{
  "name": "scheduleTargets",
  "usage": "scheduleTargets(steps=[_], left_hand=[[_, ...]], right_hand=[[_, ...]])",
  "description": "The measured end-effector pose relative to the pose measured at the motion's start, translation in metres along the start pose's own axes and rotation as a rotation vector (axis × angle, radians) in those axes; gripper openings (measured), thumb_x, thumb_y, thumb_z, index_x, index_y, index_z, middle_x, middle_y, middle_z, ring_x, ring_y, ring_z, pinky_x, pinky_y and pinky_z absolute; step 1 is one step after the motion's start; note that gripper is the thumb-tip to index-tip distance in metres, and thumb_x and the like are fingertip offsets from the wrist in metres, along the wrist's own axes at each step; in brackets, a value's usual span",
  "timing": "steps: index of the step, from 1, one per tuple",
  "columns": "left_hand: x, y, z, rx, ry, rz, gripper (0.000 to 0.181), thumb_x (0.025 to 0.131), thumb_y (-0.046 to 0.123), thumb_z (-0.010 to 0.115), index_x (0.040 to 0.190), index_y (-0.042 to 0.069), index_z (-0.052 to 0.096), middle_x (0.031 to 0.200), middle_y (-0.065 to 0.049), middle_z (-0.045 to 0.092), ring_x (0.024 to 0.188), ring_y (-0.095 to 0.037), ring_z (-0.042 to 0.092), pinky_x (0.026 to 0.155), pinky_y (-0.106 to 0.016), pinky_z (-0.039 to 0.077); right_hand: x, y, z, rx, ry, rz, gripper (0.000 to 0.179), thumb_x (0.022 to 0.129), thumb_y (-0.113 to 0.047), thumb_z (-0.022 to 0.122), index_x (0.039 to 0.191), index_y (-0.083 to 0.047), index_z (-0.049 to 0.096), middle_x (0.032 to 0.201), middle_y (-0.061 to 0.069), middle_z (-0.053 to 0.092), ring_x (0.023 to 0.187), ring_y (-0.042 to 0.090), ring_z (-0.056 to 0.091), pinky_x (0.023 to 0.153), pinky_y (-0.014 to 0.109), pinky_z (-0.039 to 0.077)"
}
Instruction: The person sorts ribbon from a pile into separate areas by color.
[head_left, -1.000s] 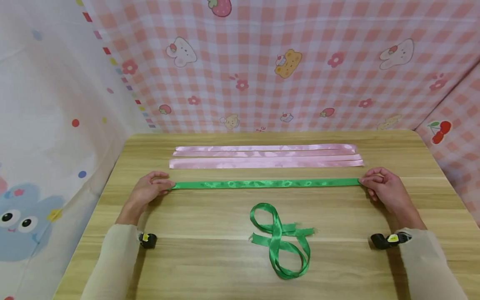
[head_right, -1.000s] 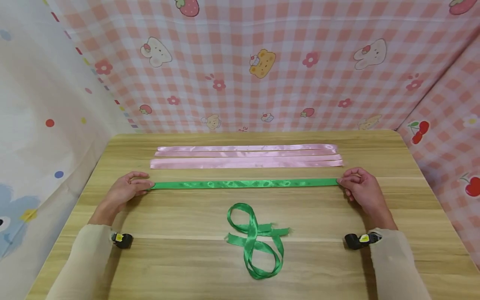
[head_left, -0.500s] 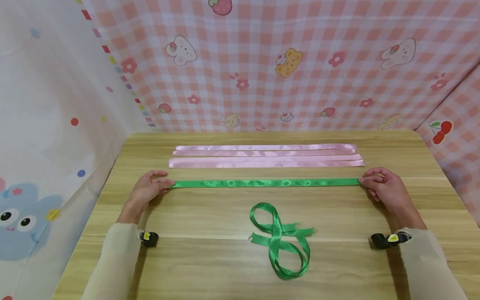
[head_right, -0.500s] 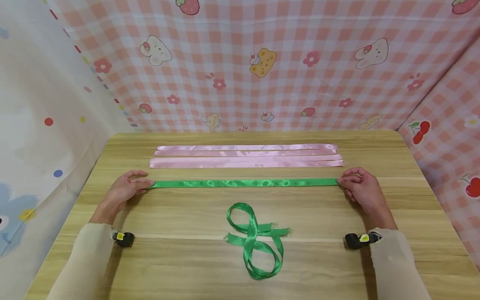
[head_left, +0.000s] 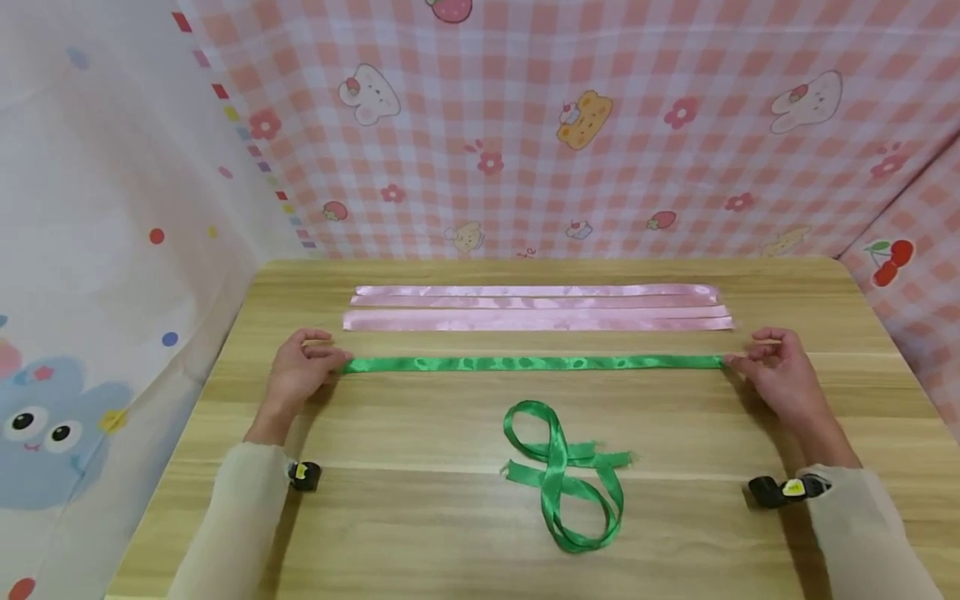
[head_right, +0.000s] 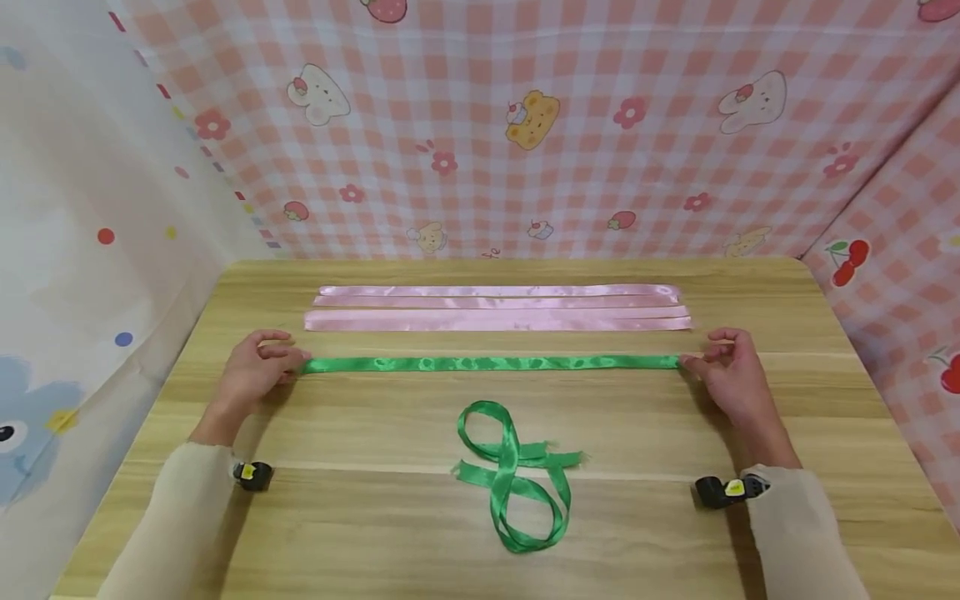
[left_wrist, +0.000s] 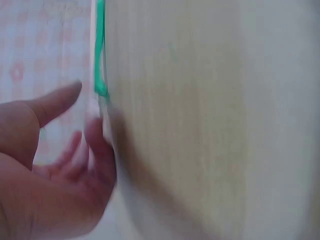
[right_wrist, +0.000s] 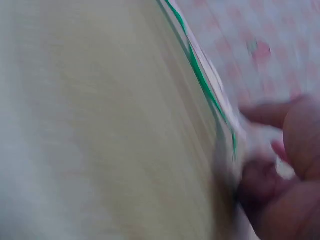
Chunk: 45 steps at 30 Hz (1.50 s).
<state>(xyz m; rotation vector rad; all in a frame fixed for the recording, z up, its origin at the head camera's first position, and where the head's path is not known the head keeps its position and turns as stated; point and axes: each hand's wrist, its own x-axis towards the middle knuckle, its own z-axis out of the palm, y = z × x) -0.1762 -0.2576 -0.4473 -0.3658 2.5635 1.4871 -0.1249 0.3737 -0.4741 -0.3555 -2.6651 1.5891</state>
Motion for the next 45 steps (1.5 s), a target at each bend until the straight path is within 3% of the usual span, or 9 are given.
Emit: scheduleTargets(steps=[2, 5, 8, 12, 18, 23, 28, 35, 45], left_hand=[[-0.008, 0.007, 0.007, 0.113, 0.061, 0.087, 0.049, 0.093, 0.023, 0.071, 0.130, 0.000, 0.050, 0.115, -0.016, 0.067, 0.091, -0.017, 0.063, 0.074, -0.025, 0.049], [-0.022, 0.022, 0.024, 0.216, 0.088, 0.199, 0.041, 0.093, 0.023, 0.070, 0.126, 0.002, 0.055, 0.118, -0.020, 0.063, 0.097, -0.029, 0.056, 0.078, -0.033, 0.043], [-0.037, 0.040, 0.047, 0.194, -0.016, 0.277, 0.035, 0.093, 0.019, 0.070, 0.122, 0.003, 0.057, 0.116, -0.018, 0.064, 0.098, -0.030, 0.053, 0.080, -0.037, 0.042], [-0.052, 0.060, 0.081, 0.122, -0.204, 0.304, 0.031, 0.093, 0.016, 0.070, 0.120, 0.005, 0.058, 0.112, -0.012, 0.065, 0.096, -0.024, 0.057, 0.082, -0.036, 0.047], [-0.060, 0.078, 0.129, 0.080, -0.410, 0.301, 0.028, 0.096, 0.018, 0.067, 0.121, 0.008, 0.059, 0.109, -0.005, 0.066, 0.098, -0.020, 0.062, 0.088, -0.039, 0.051], [-0.061, 0.084, 0.157, 0.096, -0.542, 0.311, 0.028, 0.098, 0.019, 0.063, 0.124, 0.007, 0.058, 0.111, -0.005, 0.066, 0.104, -0.021, 0.063, 0.093, -0.041, 0.050], [-0.062, 0.088, 0.173, 0.083, -0.595, 0.284, 0.027, 0.099, 0.019, 0.062, 0.123, 0.007, 0.059, 0.111, -0.005, 0.069, 0.106, -0.019, 0.064, 0.095, -0.040, 0.050], [-0.062, 0.089, 0.185, 0.093, -0.574, 0.295, 0.024, 0.097, 0.013, 0.063, 0.120, 0.008, 0.061, 0.107, -0.004, 0.071, 0.102, -0.018, 0.067, 0.091, -0.037, 0.052], [-0.062, 0.094, 0.179, 0.036, -0.646, 0.286, 0.031, 0.101, 0.018, 0.058, 0.131, 0.012, 0.058, 0.112, -0.004, 0.072, 0.104, -0.017, 0.067, 0.084, -0.033, 0.051]], right_hand=[[-0.010, -0.008, 0.003, -0.150, 0.060, -0.046, 0.039, 0.097, -0.028, 0.065, 0.121, -0.011, 0.040, 0.098, 0.004, 0.040, 0.074, 0.007, 0.042, 0.056, 0.022, 0.038], [-0.025, -0.026, 0.013, -0.227, 0.102, -0.160, 0.037, 0.097, -0.021, 0.064, 0.118, 0.001, 0.044, 0.091, 0.007, 0.041, 0.071, 0.009, 0.040, 0.055, 0.022, 0.036], [-0.036, -0.045, 0.031, -0.198, 0.047, -0.300, 0.018, 0.094, -0.008, 0.065, 0.105, 0.001, 0.054, 0.083, 0.002, 0.050, 0.067, 0.005, 0.044, 0.053, 0.019, 0.038], [-0.044, -0.067, 0.062, -0.140, -0.141, -0.423, 0.008, 0.091, 0.000, 0.067, 0.095, -0.002, 0.060, 0.079, 0.002, 0.059, 0.067, 0.006, 0.050, 0.055, 0.020, 0.042], [-0.048, -0.088, 0.106, -0.117, -0.415, -0.368, 0.006, 0.093, -0.003, 0.066, 0.097, -0.004, 0.063, 0.085, 0.008, 0.063, 0.074, 0.014, 0.055, 0.063, 0.024, 0.048], [-0.051, -0.094, 0.137, -0.096, -0.514, -0.344, 0.005, 0.094, -0.006, 0.066, 0.097, -0.008, 0.063, 0.086, 0.004, 0.063, 0.076, 0.018, 0.057, 0.066, 0.026, 0.049], [-0.054, -0.097, 0.156, -0.109, -0.548, -0.364, 0.007, 0.093, -0.005, 0.068, 0.095, -0.009, 0.062, 0.085, 0.001, 0.062, 0.075, 0.017, 0.054, 0.064, 0.024, 0.046], [-0.057, -0.098, 0.166, -0.127, -0.546, -0.344, 0.016, 0.087, 0.006, 0.064, 0.095, -0.007, 0.061, 0.083, 0.001, 0.062, 0.073, 0.016, 0.054, 0.062, 0.024, 0.045], [-0.061, -0.115, 0.159, 0.011, -0.393, -0.382, 0.011, 0.095, 0.004, 0.058, 0.101, -0.005, 0.057, 0.091, 0.006, 0.060, 0.082, 0.021, 0.056, 0.074, 0.029, 0.048]])
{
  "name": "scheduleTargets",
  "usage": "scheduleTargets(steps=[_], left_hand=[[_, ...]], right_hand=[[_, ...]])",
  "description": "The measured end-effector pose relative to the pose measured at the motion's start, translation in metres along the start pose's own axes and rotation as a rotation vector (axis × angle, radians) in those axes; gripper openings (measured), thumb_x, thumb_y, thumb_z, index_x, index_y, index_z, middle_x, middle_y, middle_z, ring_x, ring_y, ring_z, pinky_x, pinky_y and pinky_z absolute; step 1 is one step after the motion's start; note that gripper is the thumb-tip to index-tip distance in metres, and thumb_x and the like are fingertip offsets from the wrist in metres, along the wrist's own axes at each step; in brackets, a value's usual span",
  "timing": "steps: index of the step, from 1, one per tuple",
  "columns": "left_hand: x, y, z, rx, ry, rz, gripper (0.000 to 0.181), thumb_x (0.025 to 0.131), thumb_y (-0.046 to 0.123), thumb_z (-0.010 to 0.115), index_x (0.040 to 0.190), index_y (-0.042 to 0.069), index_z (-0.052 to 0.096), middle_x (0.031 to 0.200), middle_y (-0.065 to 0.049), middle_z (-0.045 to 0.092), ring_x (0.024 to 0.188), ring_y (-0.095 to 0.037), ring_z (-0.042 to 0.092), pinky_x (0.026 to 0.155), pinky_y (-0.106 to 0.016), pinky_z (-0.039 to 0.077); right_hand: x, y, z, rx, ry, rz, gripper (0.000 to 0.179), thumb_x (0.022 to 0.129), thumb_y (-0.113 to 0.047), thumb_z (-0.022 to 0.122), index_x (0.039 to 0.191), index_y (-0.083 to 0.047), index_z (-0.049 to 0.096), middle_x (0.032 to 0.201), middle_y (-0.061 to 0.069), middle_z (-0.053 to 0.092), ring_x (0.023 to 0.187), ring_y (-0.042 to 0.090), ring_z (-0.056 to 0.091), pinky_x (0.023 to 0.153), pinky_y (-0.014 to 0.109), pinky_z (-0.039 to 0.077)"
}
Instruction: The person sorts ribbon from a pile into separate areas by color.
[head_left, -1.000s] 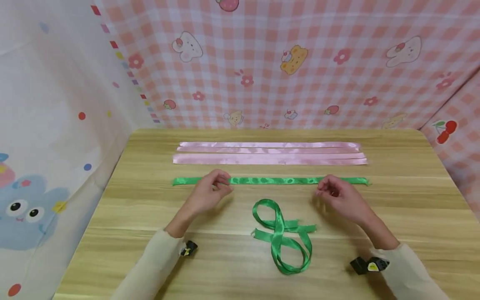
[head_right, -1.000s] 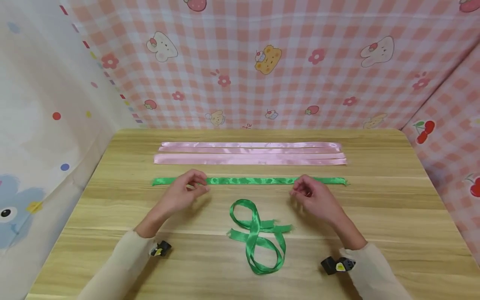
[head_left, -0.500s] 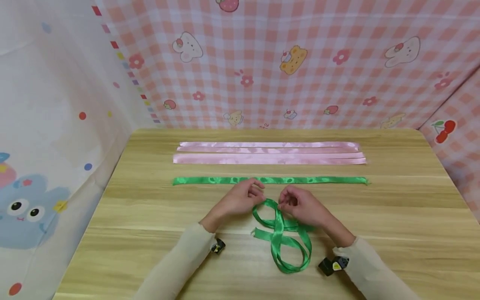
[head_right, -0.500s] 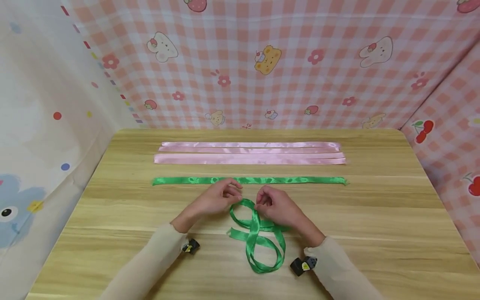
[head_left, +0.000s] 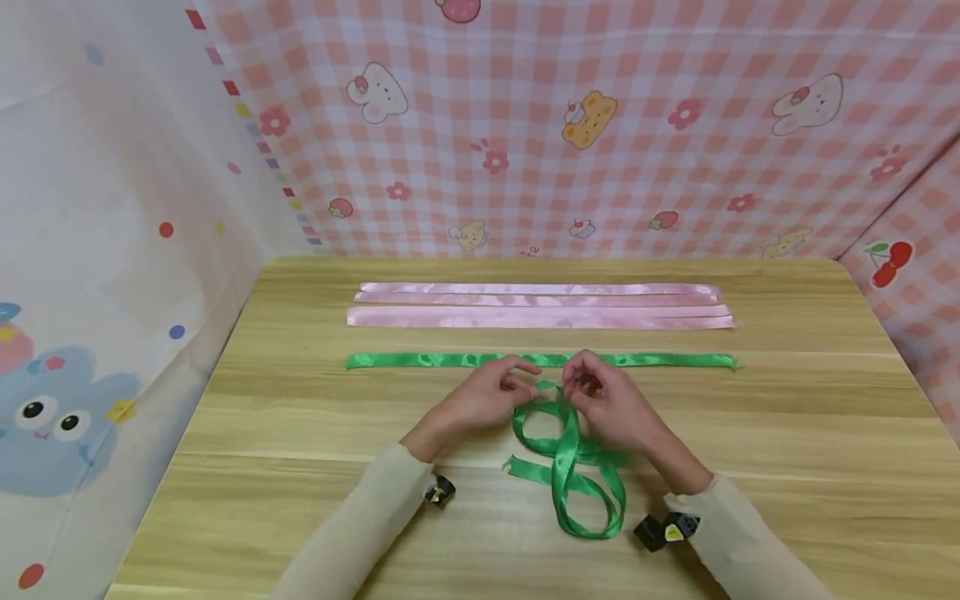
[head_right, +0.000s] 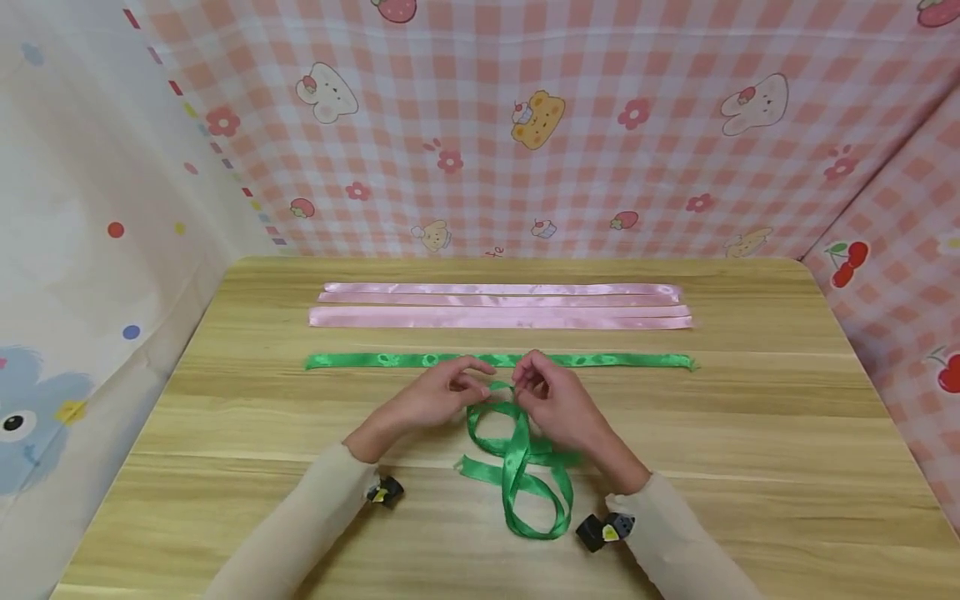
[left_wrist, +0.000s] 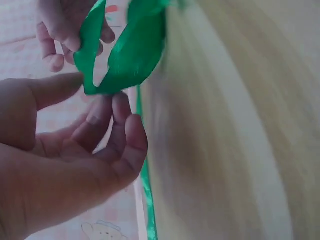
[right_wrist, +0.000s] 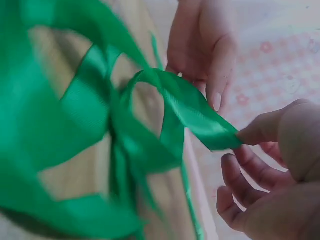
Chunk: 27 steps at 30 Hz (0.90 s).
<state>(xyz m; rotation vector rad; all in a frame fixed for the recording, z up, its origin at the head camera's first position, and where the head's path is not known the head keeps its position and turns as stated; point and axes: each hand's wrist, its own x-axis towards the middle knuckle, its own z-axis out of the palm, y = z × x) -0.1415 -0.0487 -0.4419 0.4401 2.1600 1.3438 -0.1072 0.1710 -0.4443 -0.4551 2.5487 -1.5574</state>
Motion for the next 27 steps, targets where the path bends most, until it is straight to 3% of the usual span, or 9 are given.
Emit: scheduleTargets(steps=[3, 6, 10, 13, 15, 19, 23, 27], left_hand=[[-0.004, 0.005, -0.004, -0.084, -0.043, 0.029, 0.033, 0.100, 0.017, 0.059, 0.132, 0.010, 0.056, 0.108, -0.010, 0.072, 0.096, -0.020, 0.065, 0.075, -0.031, 0.048], [-0.010, 0.015, -0.008, -0.182, -0.060, 0.076, 0.033, 0.099, 0.015, 0.062, 0.131, 0.010, 0.055, 0.106, -0.018, 0.069, 0.093, -0.025, 0.063, 0.077, -0.031, 0.046], [-0.020, 0.031, -0.013, -0.302, -0.068, 0.157, 0.035, 0.097, 0.010, 0.063, 0.131, 0.011, 0.054, 0.102, -0.019, 0.068, 0.094, -0.029, 0.065, 0.088, -0.032, 0.048], [-0.027, 0.041, -0.016, -0.338, -0.070, 0.224, 0.038, 0.097, 0.007, 0.063, 0.133, 0.012, 0.052, 0.100, -0.016, 0.068, 0.090, -0.036, 0.065, 0.083, -0.032, 0.053], [-0.032, 0.047, -0.018, -0.333, -0.062, 0.255, 0.039, 0.097, 0.007, 0.063, 0.134, 0.014, 0.052, 0.100, -0.014, 0.068, 0.085, -0.041, 0.062, 0.075, -0.032, 0.054], [-0.042, 0.053, -0.022, -0.271, -0.033, 0.287, 0.039, 0.097, 0.010, 0.064, 0.133, 0.018, 0.053, 0.101, -0.016, 0.067, 0.073, -0.035, 0.056, 0.062, -0.028, 0.049], [-0.054, 0.056, -0.028, -0.170, -0.021, 0.310, 0.036, 0.096, 0.013, 0.066, 0.130, 0.021, 0.055, 0.097, -0.011, 0.069, 0.071, -0.028, 0.054, 0.062, -0.027, 0.044], [-0.068, 0.058, -0.040, -0.113, -0.048, 0.334, 0.035, 0.096, 0.011, 0.066, 0.128, 0.020, 0.055, 0.091, -0.003, 0.070, 0.073, -0.026, 0.057, 0.066, -0.027, 0.043]], right_hand=[[-0.002, -0.008, -0.004, 0.071, 0.030, -0.025, 0.009, 0.096, 0.004, 0.055, 0.103, -0.003, 0.054, 0.093, 0.009, 0.058, 0.085, 0.025, 0.057, 0.077, 0.030, 0.050], [-0.005, -0.018, -0.010, 0.173, 0.018, -0.024, 0.010, 0.097, 0.005, 0.052, 0.105, 0.001, 0.050, 0.097, 0.014, 0.054, 0.085, 0.027, 0.062, 0.078, 0.031, 0.054], [-0.010, -0.032, -0.021, 0.330, -0.102, -0.021, 0.017, 0.097, 0.006, 0.049, 0.113, 0.004, 0.043, 0.106, 0.018, 0.047, 0.084, 0.023, 0.068, 0.079, 0.032, 0.057], [-0.012, -0.039, -0.029, 0.392, -0.209, -0.031, 0.023, 0.099, 0.002, 0.052, 0.119, 0.002, 0.040, 0.115, 0.018, 0.045, 0.091, 0.018, 0.065, 0.081, 0.028, 0.055], [-0.013, -0.042, -0.032, 0.414, -0.261, -0.047, 0.026, 0.099, -0.001, 0.055, 0.121, -0.001, 0.041, 0.118, 0.016, 0.046, 0.098, 0.017, 0.062, 0.082, 0.028, 0.053], [-0.014, -0.044, -0.039, 0.487, -0.348, -0.098, 0.027, 0.100, 0.000, 0.053, 0.123, -0.009, 0.043, 0.107, 0.008, 0.058, 0.093, 0.015, 0.059, 0.077, 0.029, 0.052], [-0.018, -0.045, -0.048, 0.548, -0.406, -0.123, 0.033, 0.098, 0.006, 0.052, 0.122, -0.014, 0.043, 0.086, 0.000, 0.059, 0.071, 0.016, 0.053, 0.066, 0.028, 0.045], [-0.025, -0.044, -0.058, 0.606, -0.432, -0.169, 0.039, 0.094, 0.013, 0.052, 0.121, -0.014, 0.044, 0.083, -0.001, 0.052, 0.068, 0.020, 0.043, 0.061, 0.029, 0.041]])
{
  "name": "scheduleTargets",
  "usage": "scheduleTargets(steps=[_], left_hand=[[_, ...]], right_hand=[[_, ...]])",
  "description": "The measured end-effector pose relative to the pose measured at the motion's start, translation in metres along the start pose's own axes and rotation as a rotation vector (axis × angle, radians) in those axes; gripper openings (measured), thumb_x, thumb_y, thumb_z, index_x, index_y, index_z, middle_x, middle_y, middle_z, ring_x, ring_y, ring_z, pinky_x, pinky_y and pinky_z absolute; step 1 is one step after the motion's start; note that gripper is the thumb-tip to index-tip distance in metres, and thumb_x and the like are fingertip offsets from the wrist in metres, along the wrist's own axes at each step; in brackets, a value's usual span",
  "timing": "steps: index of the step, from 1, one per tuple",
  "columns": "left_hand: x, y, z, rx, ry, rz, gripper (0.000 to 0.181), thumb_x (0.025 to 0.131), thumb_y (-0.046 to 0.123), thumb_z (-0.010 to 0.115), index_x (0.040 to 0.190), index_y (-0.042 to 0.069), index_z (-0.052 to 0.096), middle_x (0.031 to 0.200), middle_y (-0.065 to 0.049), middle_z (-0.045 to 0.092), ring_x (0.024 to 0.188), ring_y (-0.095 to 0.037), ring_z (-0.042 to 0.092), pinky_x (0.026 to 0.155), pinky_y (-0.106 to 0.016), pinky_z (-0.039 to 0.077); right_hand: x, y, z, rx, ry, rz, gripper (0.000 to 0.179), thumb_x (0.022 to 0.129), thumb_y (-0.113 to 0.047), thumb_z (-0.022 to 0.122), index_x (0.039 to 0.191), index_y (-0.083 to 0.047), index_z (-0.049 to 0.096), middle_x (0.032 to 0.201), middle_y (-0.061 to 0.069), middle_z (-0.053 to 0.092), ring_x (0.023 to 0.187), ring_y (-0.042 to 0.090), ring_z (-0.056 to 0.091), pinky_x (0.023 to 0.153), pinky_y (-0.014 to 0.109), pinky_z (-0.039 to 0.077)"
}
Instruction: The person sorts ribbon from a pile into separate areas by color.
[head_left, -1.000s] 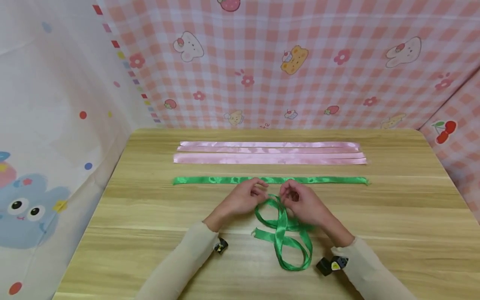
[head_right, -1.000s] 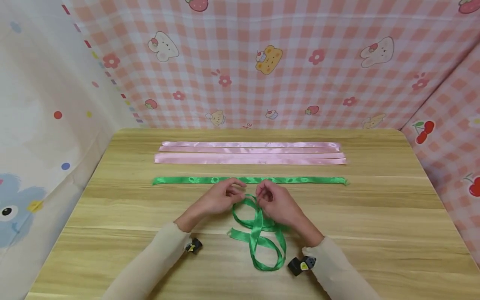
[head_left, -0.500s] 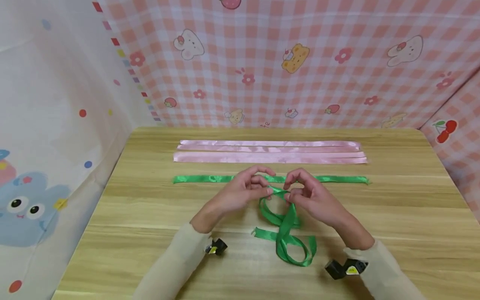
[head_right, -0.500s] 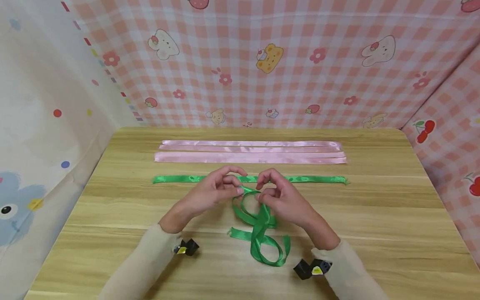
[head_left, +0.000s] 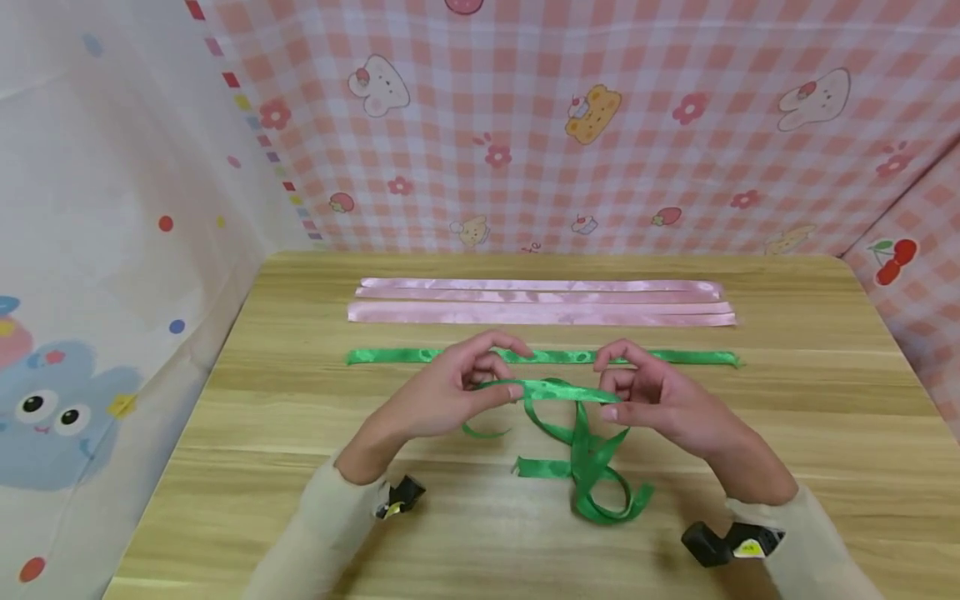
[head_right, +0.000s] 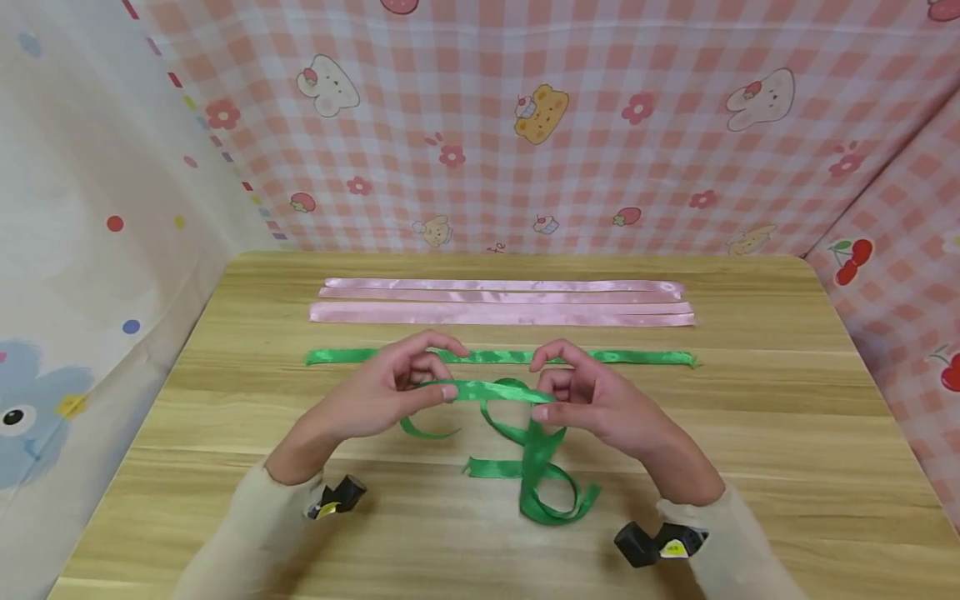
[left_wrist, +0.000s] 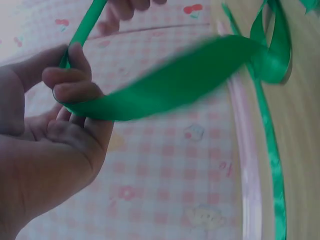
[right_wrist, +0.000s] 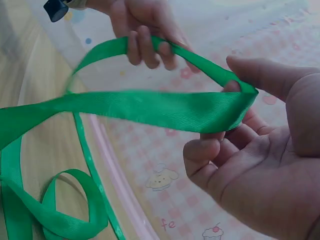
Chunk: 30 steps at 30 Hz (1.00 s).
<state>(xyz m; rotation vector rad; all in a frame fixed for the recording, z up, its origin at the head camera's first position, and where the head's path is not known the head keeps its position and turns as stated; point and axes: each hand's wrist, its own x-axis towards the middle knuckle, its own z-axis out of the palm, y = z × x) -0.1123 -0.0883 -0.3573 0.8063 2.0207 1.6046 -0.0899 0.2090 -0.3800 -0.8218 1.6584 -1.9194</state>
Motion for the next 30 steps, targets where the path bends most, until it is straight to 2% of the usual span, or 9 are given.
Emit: scheduleTargets(steps=[4, 7, 10, 13, 16, 19, 24, 27, 30], left_hand=[[-0.014, 0.005, -0.015, -0.016, -0.024, 0.014, 0.033, 0.098, 0.006, 0.062, 0.129, 0.015, 0.055, 0.088, -0.004, 0.067, 0.062, -0.019, 0.047, 0.054, -0.026, 0.041], [-0.024, 0.007, -0.027, -0.013, 0.019, 0.020, 0.031, 0.098, 0.005, 0.060, 0.128, 0.012, 0.056, 0.088, -0.008, 0.065, 0.059, -0.013, 0.042, 0.050, -0.025, 0.038], [-0.032, 0.007, -0.037, -0.001, 0.081, 0.017, 0.031, 0.097, 0.003, 0.060, 0.127, 0.009, 0.057, 0.091, -0.012, 0.066, 0.064, -0.012, 0.049, 0.058, -0.023, 0.039], [-0.039, 0.005, -0.046, 0.001, 0.107, 0.010, 0.031, 0.098, 0.000, 0.057, 0.129, 0.003, 0.055, 0.092, -0.010, 0.067, 0.078, -0.014, 0.061, 0.073, -0.024, 0.048], [-0.045, 0.001, -0.053, 0.006, 0.114, -0.007, 0.032, 0.100, 0.001, 0.054, 0.131, 0.002, 0.053, 0.092, -0.004, 0.066, 0.088, -0.015, 0.064, 0.085, -0.028, 0.050], [-0.052, -0.006, -0.059, 0.025, 0.109, -0.024, 0.031, 0.101, 0.002, 0.053, 0.132, 0.004, 0.052, 0.093, -0.005, 0.065, 0.085, -0.015, 0.061, 0.081, -0.028, 0.050], [-0.062, -0.016, -0.068, 0.138, 0.131, -0.079, 0.031, 0.097, 0.004, 0.062, 0.127, 0.012, 0.056, 0.092, -0.004, 0.070, 0.077, -0.022, 0.061, 0.065, -0.026, 0.045], [-0.067, -0.022, -0.074, 0.193, 0.153, -0.110, 0.032, 0.094, 0.006, 0.067, 0.124, 0.013, 0.058, 0.090, -0.002, 0.073, 0.080, -0.028, 0.064, 0.066, -0.027, 0.045], [-0.072, -0.025, -0.080, 0.186, 0.142, -0.117, 0.032, 0.095, 0.005, 0.065, 0.125, 0.012, 0.057, 0.092, -0.004, 0.072, 0.080, -0.027, 0.064, 0.066, -0.029, 0.049]], right_hand=[[-0.009, -0.005, -0.005, 0.103, -0.055, -0.118, 0.046, 0.091, 0.021, 0.047, 0.125, -0.009, 0.042, 0.093, -0.002, 0.054, 0.070, 0.023, 0.042, 0.059, 0.031, 0.042], [-0.015, -0.009, -0.011, 0.151, -0.090, -0.203, 0.049, 0.090, 0.026, 0.042, 0.129, -0.004, 0.039, 0.098, 0.001, 0.056, 0.069, 0.025, 0.041, 0.052, 0.036, 0.036], [-0.023, -0.015, -0.018, 0.139, -0.080, -0.232, 0.050, 0.088, 0.029, 0.040, 0.129, -0.001, 0.038, 0.098, 0.004, 0.057, 0.069, 0.026, 0.042, 0.049, 0.039, 0.029], [-0.032, -0.024, -0.022, 0.058, -0.031, -0.195, 0.049, 0.088, 0.028, 0.041, 0.126, -0.002, 0.041, 0.099, 0.003, 0.057, 0.068, 0.024, 0.041, 0.048, 0.038, 0.028], [-0.037, -0.030, -0.026, -0.012, 0.003, -0.167, 0.046, 0.087, 0.029, 0.041, 0.123, 0.000, 0.042, 0.099, 0.002, 0.057, 0.067, 0.023, 0.040, 0.049, 0.038, 0.028], [-0.043, -0.032, -0.029, -0.095, 0.046, -0.129, 0.039, 0.089, 0.028, 0.041, 0.120, 0.004, 0.043, 0.093, 0.003, 0.056, 0.066, 0.023, 0.040, 0.049, 0.037, 0.029], [-0.048, -0.032, -0.030, -0.274, 0.149, -0.017, 0.024, 0.094, 0.018, 0.047, 0.113, 0.003, 0.047, 0.084, 0.002, 0.051, 0.069, 0.021, 0.043, 0.055, 0.034, 0.037], [-0.050, -0.030, -0.032, -0.347, 0.190, 0.016, 0.019, 0.095, 0.014, 0.051, 0.110, 0.002, 0.050, 0.087, 0.002, 0.053, 0.073, 0.019, 0.047, 0.059, 0.032, 0.040], [-0.053, -0.029, -0.034, -0.411, 0.217, 0.037, 0.016, 0.095, 0.013, 0.053, 0.108, 0.003, 0.051, 0.087, 0.002, 0.056, 0.073, 0.017, 0.050, 0.060, 0.031, 0.042]])
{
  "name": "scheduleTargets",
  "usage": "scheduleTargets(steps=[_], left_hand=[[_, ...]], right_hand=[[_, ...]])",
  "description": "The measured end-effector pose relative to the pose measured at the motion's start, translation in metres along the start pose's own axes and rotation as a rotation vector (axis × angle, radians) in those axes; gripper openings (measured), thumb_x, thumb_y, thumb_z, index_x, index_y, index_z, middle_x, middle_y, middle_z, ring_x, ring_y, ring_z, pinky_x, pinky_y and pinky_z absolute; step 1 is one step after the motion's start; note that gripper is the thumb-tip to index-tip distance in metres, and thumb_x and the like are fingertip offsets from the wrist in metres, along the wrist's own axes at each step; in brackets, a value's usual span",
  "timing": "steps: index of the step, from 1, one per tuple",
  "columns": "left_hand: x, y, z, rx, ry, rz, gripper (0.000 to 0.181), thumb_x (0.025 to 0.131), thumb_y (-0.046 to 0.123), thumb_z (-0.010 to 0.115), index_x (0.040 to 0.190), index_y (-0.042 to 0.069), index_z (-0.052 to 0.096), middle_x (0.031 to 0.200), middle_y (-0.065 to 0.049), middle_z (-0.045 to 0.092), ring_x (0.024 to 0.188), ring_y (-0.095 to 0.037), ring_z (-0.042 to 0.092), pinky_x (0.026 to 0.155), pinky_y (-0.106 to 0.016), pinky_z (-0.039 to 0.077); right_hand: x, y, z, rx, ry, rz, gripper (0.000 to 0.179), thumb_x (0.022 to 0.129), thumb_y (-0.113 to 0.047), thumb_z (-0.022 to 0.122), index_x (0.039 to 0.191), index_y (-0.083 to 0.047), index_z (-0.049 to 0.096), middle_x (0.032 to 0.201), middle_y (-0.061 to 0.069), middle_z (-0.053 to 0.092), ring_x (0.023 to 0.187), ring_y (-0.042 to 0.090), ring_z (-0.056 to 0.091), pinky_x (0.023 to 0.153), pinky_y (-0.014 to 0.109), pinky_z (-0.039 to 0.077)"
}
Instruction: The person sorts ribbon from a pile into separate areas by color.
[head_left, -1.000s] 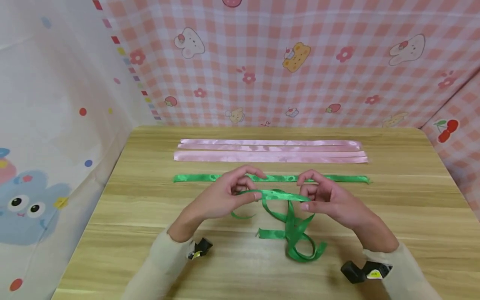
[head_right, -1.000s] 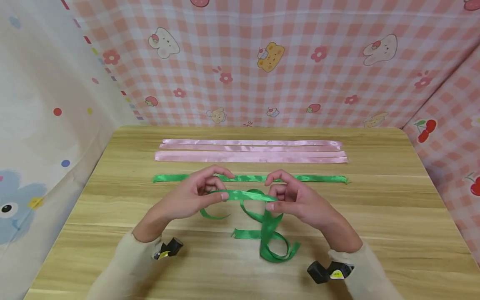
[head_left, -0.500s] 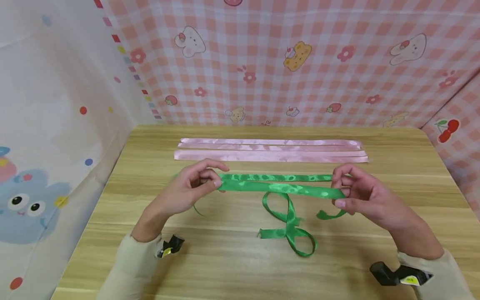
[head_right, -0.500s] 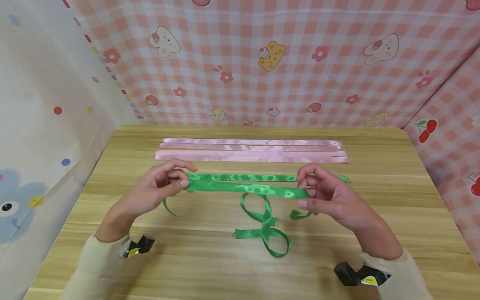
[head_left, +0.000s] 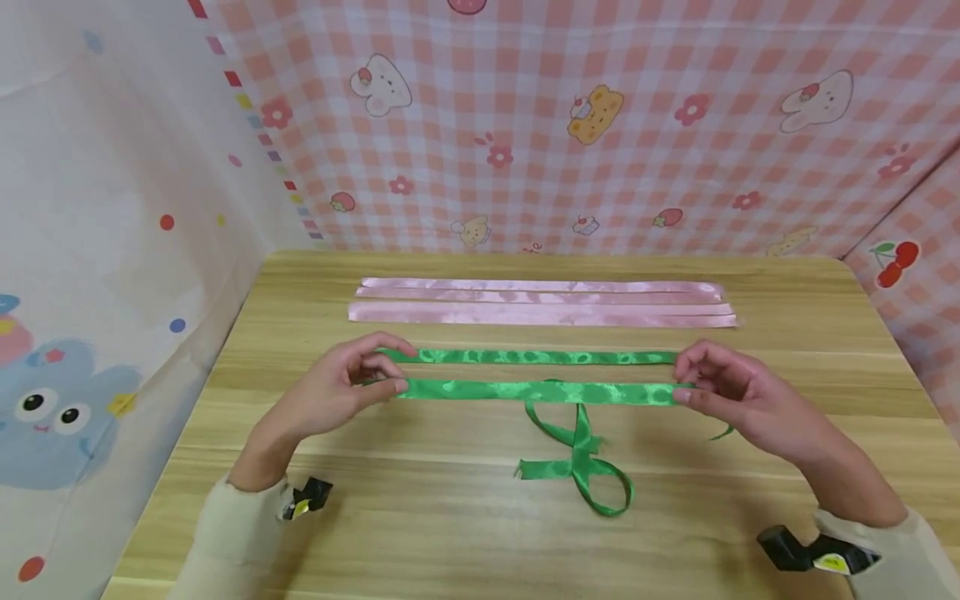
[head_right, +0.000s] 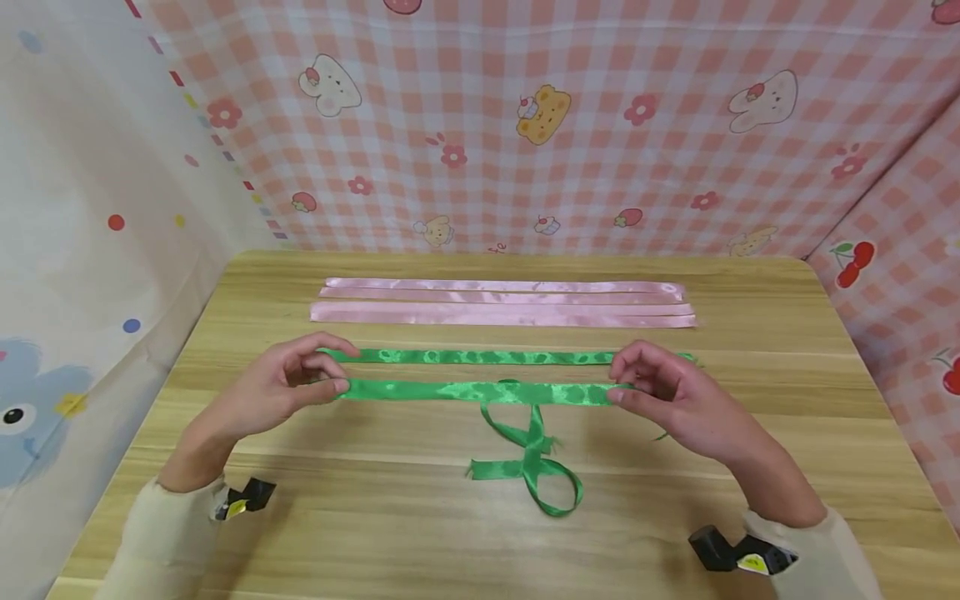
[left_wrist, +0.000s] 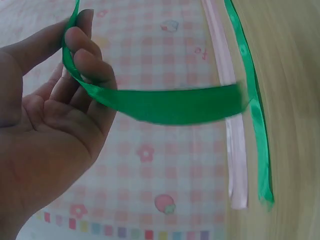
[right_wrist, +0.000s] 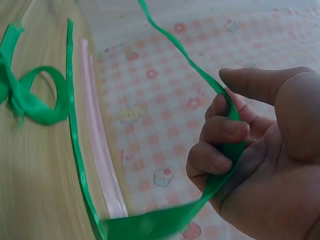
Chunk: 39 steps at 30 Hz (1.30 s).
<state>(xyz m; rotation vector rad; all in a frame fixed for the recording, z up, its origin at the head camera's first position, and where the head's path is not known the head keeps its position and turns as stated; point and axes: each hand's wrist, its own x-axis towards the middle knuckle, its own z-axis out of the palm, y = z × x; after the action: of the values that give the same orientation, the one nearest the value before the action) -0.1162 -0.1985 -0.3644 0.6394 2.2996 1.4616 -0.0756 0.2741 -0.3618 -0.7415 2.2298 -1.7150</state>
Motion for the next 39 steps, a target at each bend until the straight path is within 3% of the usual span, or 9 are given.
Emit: scheduleTargets(steps=[4, 7, 12, 19, 23, 26, 31, 35, 39], left_hand=[[-0.003, -0.005, -0.008, -0.044, -0.022, -0.001, 0.032, 0.098, 0.002, 0.058, 0.129, 0.011, 0.055, 0.097, -0.007, 0.071, 0.079, -0.020, 0.065, 0.066, -0.033, 0.055], [-0.004, -0.009, -0.012, -0.056, -0.005, -0.001, 0.032, 0.097, 0.002, 0.061, 0.128, 0.009, 0.056, 0.096, -0.007, 0.073, 0.081, -0.019, 0.067, 0.068, -0.032, 0.055], [-0.007, -0.018, -0.021, -0.051, 0.030, -0.020, 0.030, 0.095, 0.005, 0.066, 0.124, 0.008, 0.058, 0.091, -0.005, 0.074, 0.083, -0.025, 0.068, 0.070, -0.028, 0.052], [-0.014, -0.030, -0.033, -0.056, 0.016, -0.061, 0.030, 0.096, 0.003, 0.063, 0.125, 0.005, 0.056, 0.097, -0.006, 0.072, 0.083, -0.019, 0.068, 0.072, -0.034, 0.057], [-0.017, -0.034, -0.037, -0.012, 0.069, -0.101, 0.028, 0.095, 0.009, 0.067, 0.122, 0.007, 0.058, 0.092, -0.005, 0.072, 0.077, -0.017, 0.064, 0.067, -0.030, 0.052], [-0.018, -0.037, -0.039, 0.008, 0.108, -0.123, 0.028, 0.094, 0.013, 0.069, 0.120, 0.008, 0.060, 0.088, -0.004, 0.071, 0.073, -0.016, 0.062, 0.064, -0.029, 0.048], [-0.024, -0.045, -0.043, 0.006, 0.080, -0.134, 0.030, 0.095, 0.010, 0.067, 0.122, 0.003, 0.059, 0.093, -0.009, 0.071, 0.083, -0.020, 0.067, 0.074, -0.027, 0.054], [-0.026, -0.053, -0.044, 0.018, 0.076, -0.191, 0.034, 0.094, 0.015, 0.068, 0.123, 0.000, 0.059, 0.095, -0.013, 0.072, 0.086, -0.026, 0.067, 0.077, -0.028, 0.054], [-0.027, -0.063, -0.044, 0.030, 0.106, -0.241, 0.038, 0.093, 0.020, 0.071, 0.122, 0.000, 0.058, 0.093, -0.012, 0.071, 0.081, -0.029, 0.065, 0.071, -0.030, 0.051]], right_hand=[[-0.006, 0.003, -0.006, -0.091, 0.027, 0.041, 0.013, 0.096, 0.009, 0.055, 0.106, 0.001, 0.053, 0.084, 0.000, 0.057, 0.071, 0.016, 0.050, 0.057, 0.031, 0.042], [-0.012, 0.006, -0.012, -0.121, 0.039, 0.069, 0.014, 0.096, 0.009, 0.055, 0.106, -0.001, 0.054, 0.082, 0.000, 0.057, 0.070, 0.017, 0.050, 0.056, 0.032, 0.041], [-0.021, 0.016, -0.025, -0.048, 0.047, 0.050, 0.018, 0.095, 0.014, 0.052, 0.108, 0.002, 0.053, 0.085, 0.001, 0.061, 0.075, 0.013, 0.056, 0.062, 0.028, 0.046], [-0.032, 0.031, -0.045, 0.024, 0.136, 0.034, 0.025, 0.093, 0.019, 0.050, 0.110, 0.001, 0.055, 0.089, 0.001, 0.065, 0.080, 0.010, 0.061, 0.070, 0.020, 0.050], [-0.037, 0.034, -0.054, -0.011, 0.179, 0.053, 0.022, 0.093, 0.018, 0.050, 0.110, 0.004, 0.053, 0.091, 0.001, 0.067, 0.081, 0.010, 0.062, 0.071, 0.019, 0.051], [-0.040, 0.036, -0.058, -0.060, 0.225, 0.085, 0.020, 0.094, 0.016, 0.052, 0.108, 0.002, 0.054, 0.089, 0.000, 0.067, 0.077, 0.010, 0.060, 0.065, 0.021, 0.048], [-0.046, 0.045, -0.062, -0.161, 0.310, 0.173, 0.015, 0.095, 0.009, 0.057, 0.104, -0.003, 0.056, 0.078, -0.003, 0.061, 0.066, 0.014, 0.050, 0.056, 0.031, 0.036], [-0.052, 0.056, -0.065, -0.161, 0.298, 0.200, 0.007, 0.098, 0.006, 0.053, 0.104, 0.002, 0.053, 0.072, 0.001, 0.051, 0.063, 0.018, 0.043, 0.056, 0.033, 0.033], [-0.059, 0.067, -0.069, -0.156, 0.260, 0.221, 0.007, 0.101, 0.002, 0.051, 0.107, 0.003, 0.054, 0.076, 0.004, 0.055, 0.065, 0.019, 0.049, 0.057, 0.033, 0.041]])
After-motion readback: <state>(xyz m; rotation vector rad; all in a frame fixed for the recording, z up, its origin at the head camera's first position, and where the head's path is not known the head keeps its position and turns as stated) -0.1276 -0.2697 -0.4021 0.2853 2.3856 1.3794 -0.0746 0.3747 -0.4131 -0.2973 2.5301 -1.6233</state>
